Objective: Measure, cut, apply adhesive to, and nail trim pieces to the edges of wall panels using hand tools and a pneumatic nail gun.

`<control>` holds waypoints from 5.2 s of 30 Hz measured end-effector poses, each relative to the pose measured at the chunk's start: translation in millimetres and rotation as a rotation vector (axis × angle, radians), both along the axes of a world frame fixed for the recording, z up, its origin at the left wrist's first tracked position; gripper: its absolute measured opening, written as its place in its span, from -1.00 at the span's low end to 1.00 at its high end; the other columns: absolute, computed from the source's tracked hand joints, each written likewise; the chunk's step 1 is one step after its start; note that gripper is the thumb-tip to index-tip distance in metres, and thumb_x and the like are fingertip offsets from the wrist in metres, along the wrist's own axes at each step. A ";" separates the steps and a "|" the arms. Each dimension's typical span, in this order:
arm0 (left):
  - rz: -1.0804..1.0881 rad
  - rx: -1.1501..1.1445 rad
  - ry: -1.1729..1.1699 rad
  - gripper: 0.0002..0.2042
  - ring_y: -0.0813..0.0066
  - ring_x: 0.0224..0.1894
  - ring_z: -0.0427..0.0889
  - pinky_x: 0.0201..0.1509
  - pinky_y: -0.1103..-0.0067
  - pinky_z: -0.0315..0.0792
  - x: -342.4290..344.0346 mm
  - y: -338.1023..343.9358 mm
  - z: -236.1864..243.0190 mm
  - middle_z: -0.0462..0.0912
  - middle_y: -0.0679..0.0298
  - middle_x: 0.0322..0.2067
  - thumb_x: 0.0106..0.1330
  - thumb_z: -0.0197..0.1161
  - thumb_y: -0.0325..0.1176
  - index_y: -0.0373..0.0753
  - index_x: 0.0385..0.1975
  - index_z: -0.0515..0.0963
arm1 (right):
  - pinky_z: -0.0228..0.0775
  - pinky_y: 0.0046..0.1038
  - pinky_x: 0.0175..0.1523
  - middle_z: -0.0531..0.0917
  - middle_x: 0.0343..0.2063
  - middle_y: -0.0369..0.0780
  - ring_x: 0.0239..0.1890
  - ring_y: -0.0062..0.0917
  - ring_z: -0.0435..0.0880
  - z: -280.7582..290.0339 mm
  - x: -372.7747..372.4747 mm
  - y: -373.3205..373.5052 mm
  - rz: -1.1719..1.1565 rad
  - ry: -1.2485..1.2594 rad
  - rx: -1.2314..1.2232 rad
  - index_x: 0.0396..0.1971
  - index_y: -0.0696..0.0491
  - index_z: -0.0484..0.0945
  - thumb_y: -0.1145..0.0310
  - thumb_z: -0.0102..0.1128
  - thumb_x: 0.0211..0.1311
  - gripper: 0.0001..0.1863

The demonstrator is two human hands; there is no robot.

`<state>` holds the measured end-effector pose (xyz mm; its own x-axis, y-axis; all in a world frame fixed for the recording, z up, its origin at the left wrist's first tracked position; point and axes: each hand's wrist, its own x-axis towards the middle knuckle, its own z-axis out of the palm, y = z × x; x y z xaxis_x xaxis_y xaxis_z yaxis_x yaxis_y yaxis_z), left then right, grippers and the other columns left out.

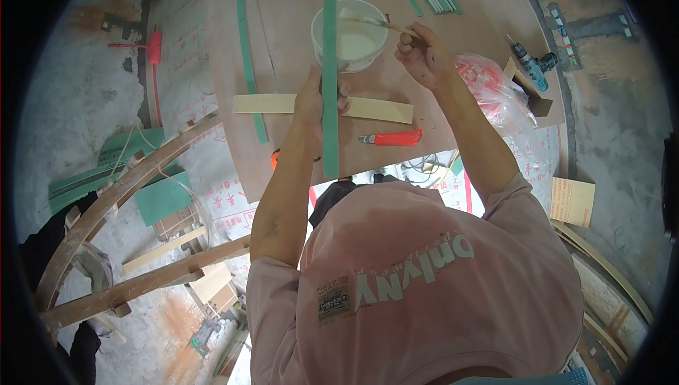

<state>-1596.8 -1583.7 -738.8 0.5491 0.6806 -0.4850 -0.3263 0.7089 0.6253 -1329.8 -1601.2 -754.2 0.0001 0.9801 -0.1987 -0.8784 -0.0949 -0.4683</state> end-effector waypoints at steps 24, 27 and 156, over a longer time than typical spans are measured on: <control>-0.001 -0.168 0.117 -0.49 0.47 -0.44 0.56 -0.33 0.54 0.50 -45.4 -68.6 -29.8 0.56 0.22 -0.43 0.54 -0.06 0.03 -0.41 0.01 0.49 | 0.33 -0.60 -0.31 0.58 -0.53 -0.33 -0.46 -0.71 0.50 62.5 -26.5 29.5 0.150 -1.372 0.147 -0.28 0.17 0.66 0.29 0.17 0.33 -0.76; -0.006 -0.111 0.178 -0.54 0.52 -0.48 0.53 -0.35 0.56 0.49 -35.6 -55.8 -17.6 0.53 0.26 -0.46 0.55 -0.04 -0.06 -0.42 -0.02 0.51 | 0.33 -0.59 -0.31 0.58 -0.54 -0.33 -0.46 -0.69 0.51 50.2 -8.9 64.6 0.030 -1.434 0.245 -0.30 0.15 0.66 0.25 0.19 0.32 -0.75; 0.232 -0.161 -0.362 -0.72 0.37 -0.27 0.60 -0.10 0.45 0.47 -86.3 -84.5 -32.4 0.61 0.12 -0.21 0.48 0.08 -0.26 -0.29 0.05 0.45 | 0.56 -0.60 -0.26 0.67 -0.33 -0.15 -0.35 -0.55 0.66 -37.7 19.3 -25.1 0.053 -0.249 -0.126 -0.16 0.15 0.54 0.33 0.13 0.44 -0.81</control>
<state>-1683.0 -1668.1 -771.1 0.5449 0.7372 -0.3995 -0.6649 0.6702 0.3297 -1310.5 -1626.3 -791.8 0.0135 0.9477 -0.3189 -0.7303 -0.2085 -0.6505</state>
